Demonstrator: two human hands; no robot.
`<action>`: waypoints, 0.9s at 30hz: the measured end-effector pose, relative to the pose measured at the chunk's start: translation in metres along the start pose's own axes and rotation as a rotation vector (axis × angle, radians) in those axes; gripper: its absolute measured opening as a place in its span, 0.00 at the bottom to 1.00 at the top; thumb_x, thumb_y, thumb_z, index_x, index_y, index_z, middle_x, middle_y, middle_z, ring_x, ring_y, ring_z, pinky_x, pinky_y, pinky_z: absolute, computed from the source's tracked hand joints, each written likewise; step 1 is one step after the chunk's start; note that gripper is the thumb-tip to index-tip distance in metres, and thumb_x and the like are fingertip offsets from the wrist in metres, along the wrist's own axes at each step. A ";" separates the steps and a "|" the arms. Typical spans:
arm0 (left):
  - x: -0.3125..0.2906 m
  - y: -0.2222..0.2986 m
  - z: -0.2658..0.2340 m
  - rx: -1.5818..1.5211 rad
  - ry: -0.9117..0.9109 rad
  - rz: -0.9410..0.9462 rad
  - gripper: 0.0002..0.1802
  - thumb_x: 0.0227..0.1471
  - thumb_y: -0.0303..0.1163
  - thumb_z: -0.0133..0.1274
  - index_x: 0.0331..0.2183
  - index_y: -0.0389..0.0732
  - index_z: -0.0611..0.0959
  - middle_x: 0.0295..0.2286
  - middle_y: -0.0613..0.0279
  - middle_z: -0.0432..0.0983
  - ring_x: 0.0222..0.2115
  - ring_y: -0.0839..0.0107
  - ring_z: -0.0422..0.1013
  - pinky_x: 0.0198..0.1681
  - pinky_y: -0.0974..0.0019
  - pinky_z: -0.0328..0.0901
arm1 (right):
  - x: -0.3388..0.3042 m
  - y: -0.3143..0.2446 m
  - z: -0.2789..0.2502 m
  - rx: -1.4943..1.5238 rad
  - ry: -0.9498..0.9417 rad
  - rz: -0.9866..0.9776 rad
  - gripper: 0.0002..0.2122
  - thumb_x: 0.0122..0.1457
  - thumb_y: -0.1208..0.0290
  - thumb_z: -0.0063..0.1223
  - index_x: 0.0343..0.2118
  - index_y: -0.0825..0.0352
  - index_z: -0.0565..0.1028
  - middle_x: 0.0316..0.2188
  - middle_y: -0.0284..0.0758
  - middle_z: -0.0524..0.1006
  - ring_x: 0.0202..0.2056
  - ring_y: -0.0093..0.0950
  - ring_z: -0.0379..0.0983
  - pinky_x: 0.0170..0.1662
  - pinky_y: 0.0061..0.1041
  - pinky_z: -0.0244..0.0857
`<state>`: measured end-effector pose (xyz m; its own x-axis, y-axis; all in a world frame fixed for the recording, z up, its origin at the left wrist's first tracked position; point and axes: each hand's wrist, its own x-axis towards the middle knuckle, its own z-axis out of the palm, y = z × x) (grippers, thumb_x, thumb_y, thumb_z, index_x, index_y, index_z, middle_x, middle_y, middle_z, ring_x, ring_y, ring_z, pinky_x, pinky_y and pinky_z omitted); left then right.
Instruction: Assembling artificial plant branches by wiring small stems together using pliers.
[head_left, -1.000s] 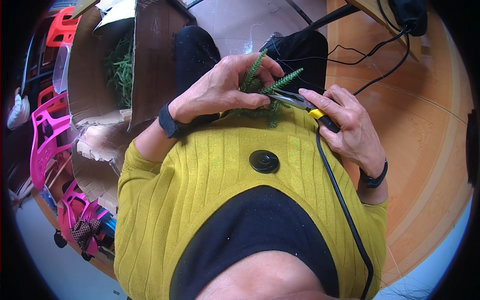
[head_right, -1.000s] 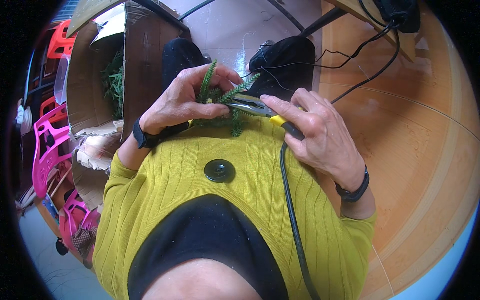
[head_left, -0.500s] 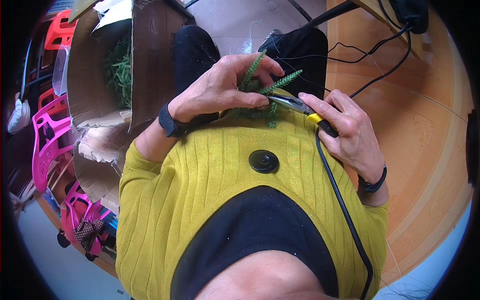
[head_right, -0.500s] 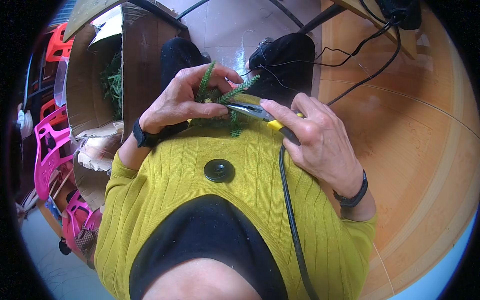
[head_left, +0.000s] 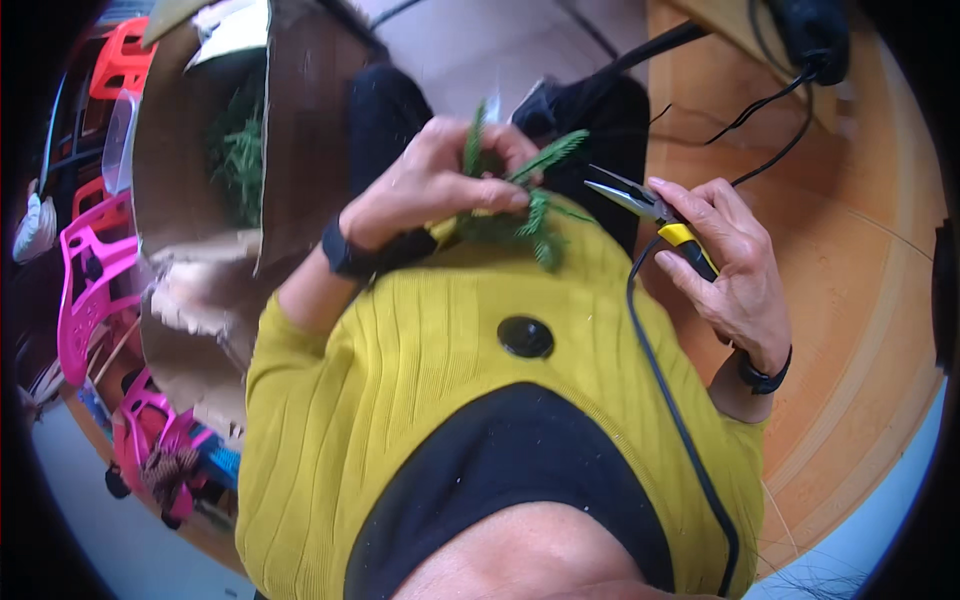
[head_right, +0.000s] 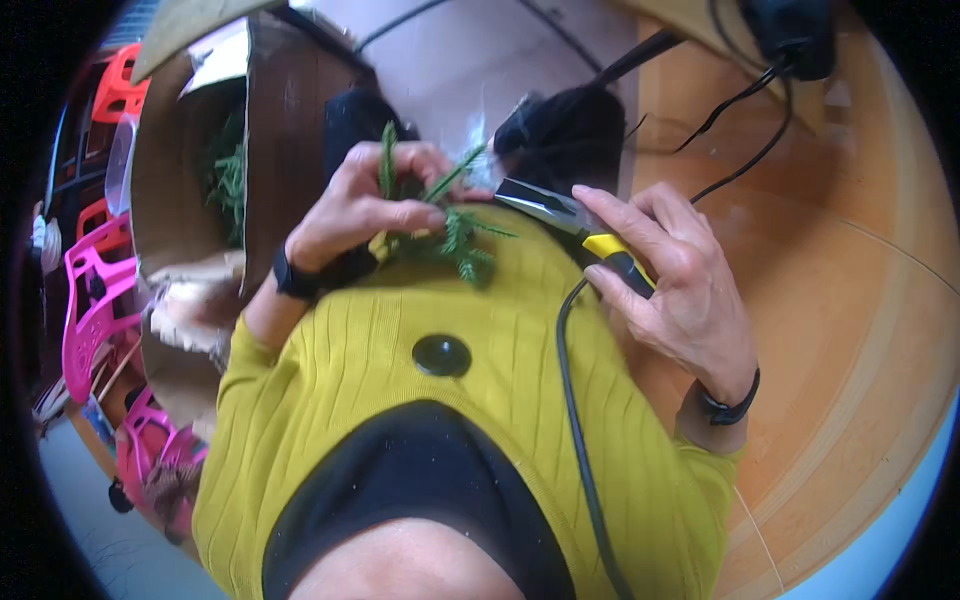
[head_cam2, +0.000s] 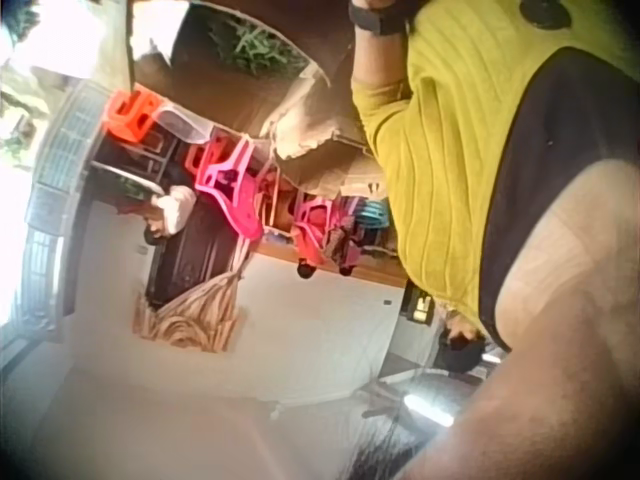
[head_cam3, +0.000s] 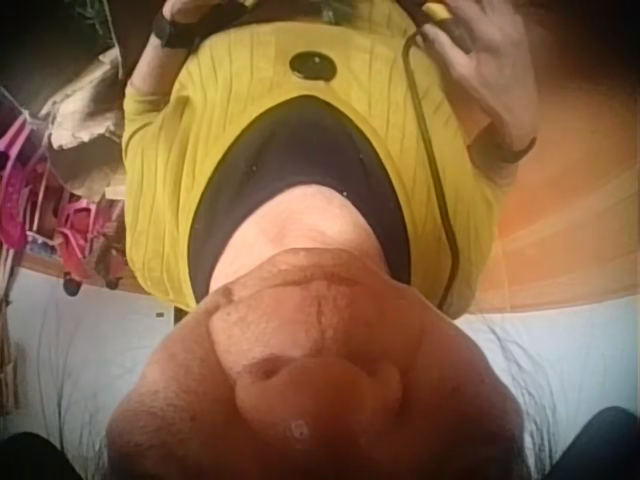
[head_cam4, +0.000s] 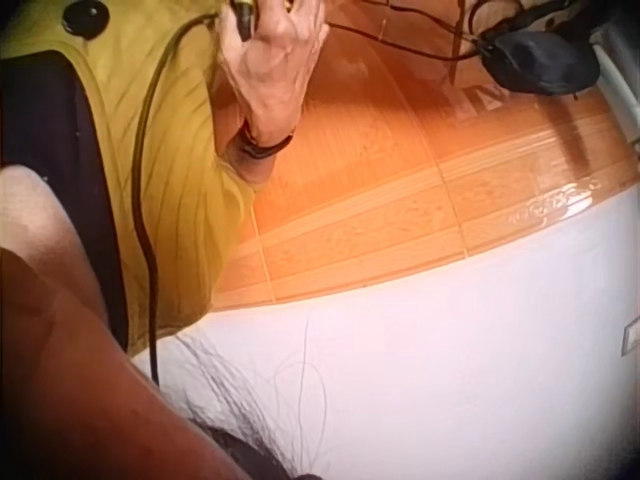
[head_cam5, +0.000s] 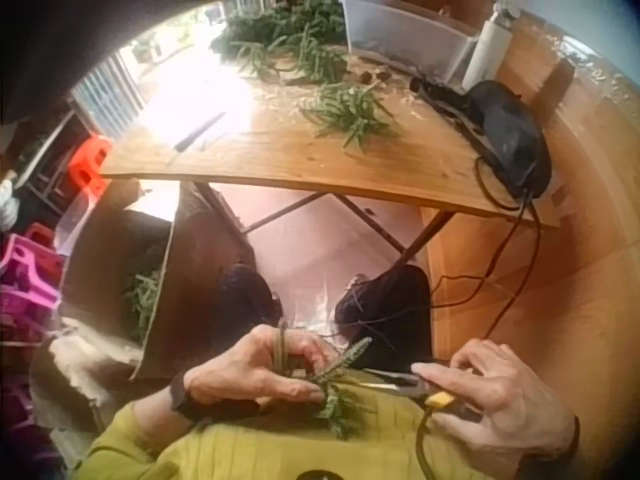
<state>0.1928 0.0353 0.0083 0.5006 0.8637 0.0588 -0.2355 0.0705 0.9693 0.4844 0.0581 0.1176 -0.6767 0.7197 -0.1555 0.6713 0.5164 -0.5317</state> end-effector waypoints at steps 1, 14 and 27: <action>-0.004 0.006 -0.002 0.035 0.075 -0.103 0.11 0.45 0.24 0.62 0.34 0.35 0.81 0.32 0.64 0.76 0.31 0.79 0.72 0.36 0.73 0.68 | 0.002 0.002 -0.006 0.106 0.066 0.016 0.26 0.45 0.77 0.59 0.51 0.63 0.72 0.31 0.38 0.68 0.34 0.33 0.67 0.40 0.28 0.63; 0.002 0.037 0.009 0.191 0.578 0.138 0.08 0.44 0.19 0.58 0.32 0.31 0.82 0.26 0.64 0.75 0.27 0.79 0.72 0.31 0.76 0.66 | 0.157 0.088 -0.082 -0.544 0.662 -0.054 0.16 0.55 0.64 0.54 0.43 0.67 0.75 0.34 0.46 0.74 0.36 0.41 0.72 0.42 0.31 0.66; 0.003 0.025 0.003 0.087 0.730 0.240 0.05 0.46 0.21 0.60 0.31 0.34 0.84 0.30 0.62 0.77 0.31 0.80 0.73 0.31 0.78 0.69 | 0.129 -0.005 -0.016 0.459 0.377 -0.112 0.16 0.58 0.67 0.54 0.48 0.64 0.74 0.42 0.40 0.73 0.40 0.32 0.72 0.45 0.26 0.66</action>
<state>0.1908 0.0381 0.0333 -0.2390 0.9627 0.1269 -0.1864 -0.1737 0.9670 0.3985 0.1557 0.1130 -0.5254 0.8309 0.1830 0.3467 0.4055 -0.8458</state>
